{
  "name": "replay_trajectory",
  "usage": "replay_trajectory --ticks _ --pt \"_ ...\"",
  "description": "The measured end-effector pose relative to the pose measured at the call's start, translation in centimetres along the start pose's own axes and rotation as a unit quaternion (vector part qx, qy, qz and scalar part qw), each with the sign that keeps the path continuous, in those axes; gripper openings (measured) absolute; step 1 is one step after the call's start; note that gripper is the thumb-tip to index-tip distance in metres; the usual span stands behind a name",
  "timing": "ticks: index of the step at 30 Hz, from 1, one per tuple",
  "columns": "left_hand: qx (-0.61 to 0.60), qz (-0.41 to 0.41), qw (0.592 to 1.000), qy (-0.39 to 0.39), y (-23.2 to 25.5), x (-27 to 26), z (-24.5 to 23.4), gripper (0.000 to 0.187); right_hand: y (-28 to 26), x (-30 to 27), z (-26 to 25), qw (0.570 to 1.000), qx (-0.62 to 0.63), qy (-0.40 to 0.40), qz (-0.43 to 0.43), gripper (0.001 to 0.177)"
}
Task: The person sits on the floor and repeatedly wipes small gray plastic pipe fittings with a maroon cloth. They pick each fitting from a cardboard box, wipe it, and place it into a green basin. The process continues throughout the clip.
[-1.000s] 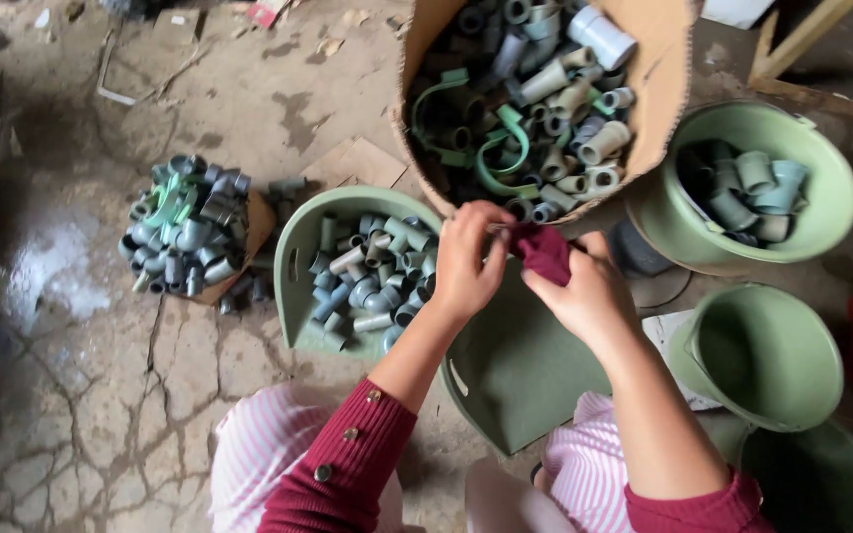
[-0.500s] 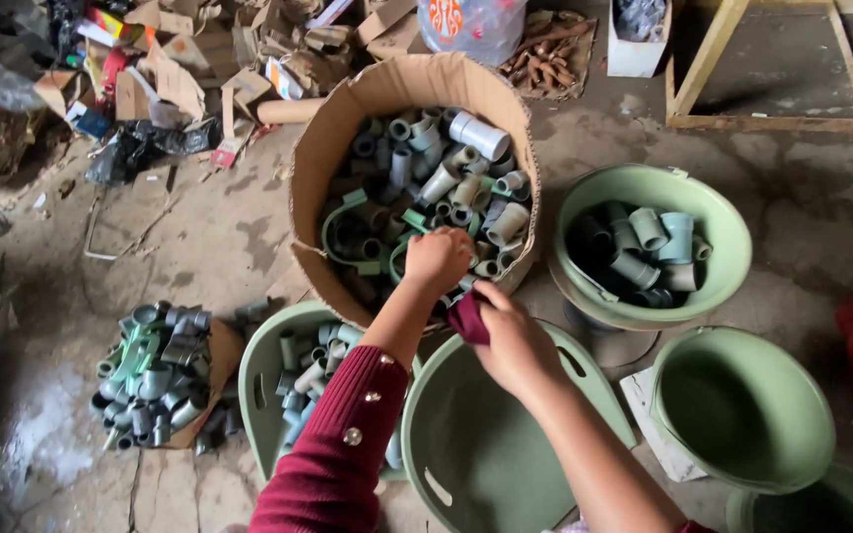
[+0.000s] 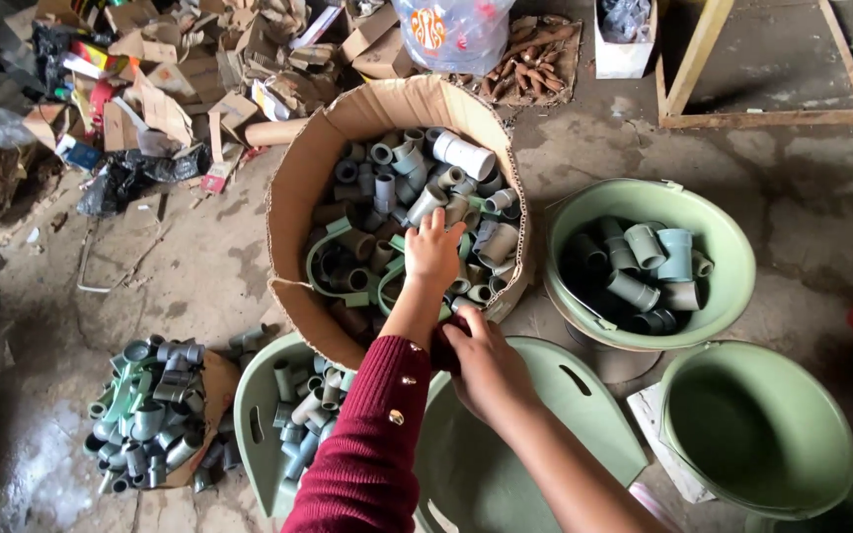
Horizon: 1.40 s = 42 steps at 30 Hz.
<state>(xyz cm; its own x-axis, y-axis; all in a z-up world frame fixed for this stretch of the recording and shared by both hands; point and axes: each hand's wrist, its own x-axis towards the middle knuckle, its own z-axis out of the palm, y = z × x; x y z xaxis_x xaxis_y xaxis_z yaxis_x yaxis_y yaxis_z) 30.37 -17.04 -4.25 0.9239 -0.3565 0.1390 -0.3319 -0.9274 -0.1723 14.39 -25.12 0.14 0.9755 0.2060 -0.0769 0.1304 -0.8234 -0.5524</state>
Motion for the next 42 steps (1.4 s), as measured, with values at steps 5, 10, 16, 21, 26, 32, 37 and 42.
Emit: replay_trajectory --ticks 5,10,16,21,26,32,37,42 --pt "-0.015 0.028 0.99 0.139 -1.9 1.1 6.2 0.01 -0.6 -0.1 0.0 1.0 0.005 0.007 0.004 0.044" --pt "-0.044 0.113 0.943 0.31 -4.3 -1.2 4.2 0.01 -0.3 0.2 0.7 0.999 0.019 0.002 0.026 0.044" --pt "-0.413 -0.022 0.879 0.239 -3.3 -11.5 -5.0 0.043 0.2 -0.1 0.1 0.998 0.038 0.023 0.041 0.035" --pt "-0.838 -0.266 0.449 0.158 -0.1 -22.8 -6.3 0.027 -5.1 -5.2 -2.1 0.931 0.275 0.204 -0.13 0.046" --pt "-0.89 -0.307 0.33 0.068 1.1 -28.5 -5.9 0.033 -9.3 -10.7 1.4 0.976 0.126 0.06 -0.169 0.046" --pt "-0.869 -0.313 0.381 -0.026 -0.2 -30.2 -2.8 0.028 -8.5 -10.8 3.2 0.988 0.037 0.005 -0.151 0.051" --pt "-0.879 -0.327 0.307 -0.158 -2.9 -29.9 -4.4 0.041 -6.5 -10.2 4.2 0.975 0.121 0.016 -0.183 0.057" --pt "-0.829 -0.437 0.342 -0.074 -2.7 -29.5 -3.8 0.048 -6.7 -9.8 6.3 0.963 0.125 0.092 -0.222 0.059"
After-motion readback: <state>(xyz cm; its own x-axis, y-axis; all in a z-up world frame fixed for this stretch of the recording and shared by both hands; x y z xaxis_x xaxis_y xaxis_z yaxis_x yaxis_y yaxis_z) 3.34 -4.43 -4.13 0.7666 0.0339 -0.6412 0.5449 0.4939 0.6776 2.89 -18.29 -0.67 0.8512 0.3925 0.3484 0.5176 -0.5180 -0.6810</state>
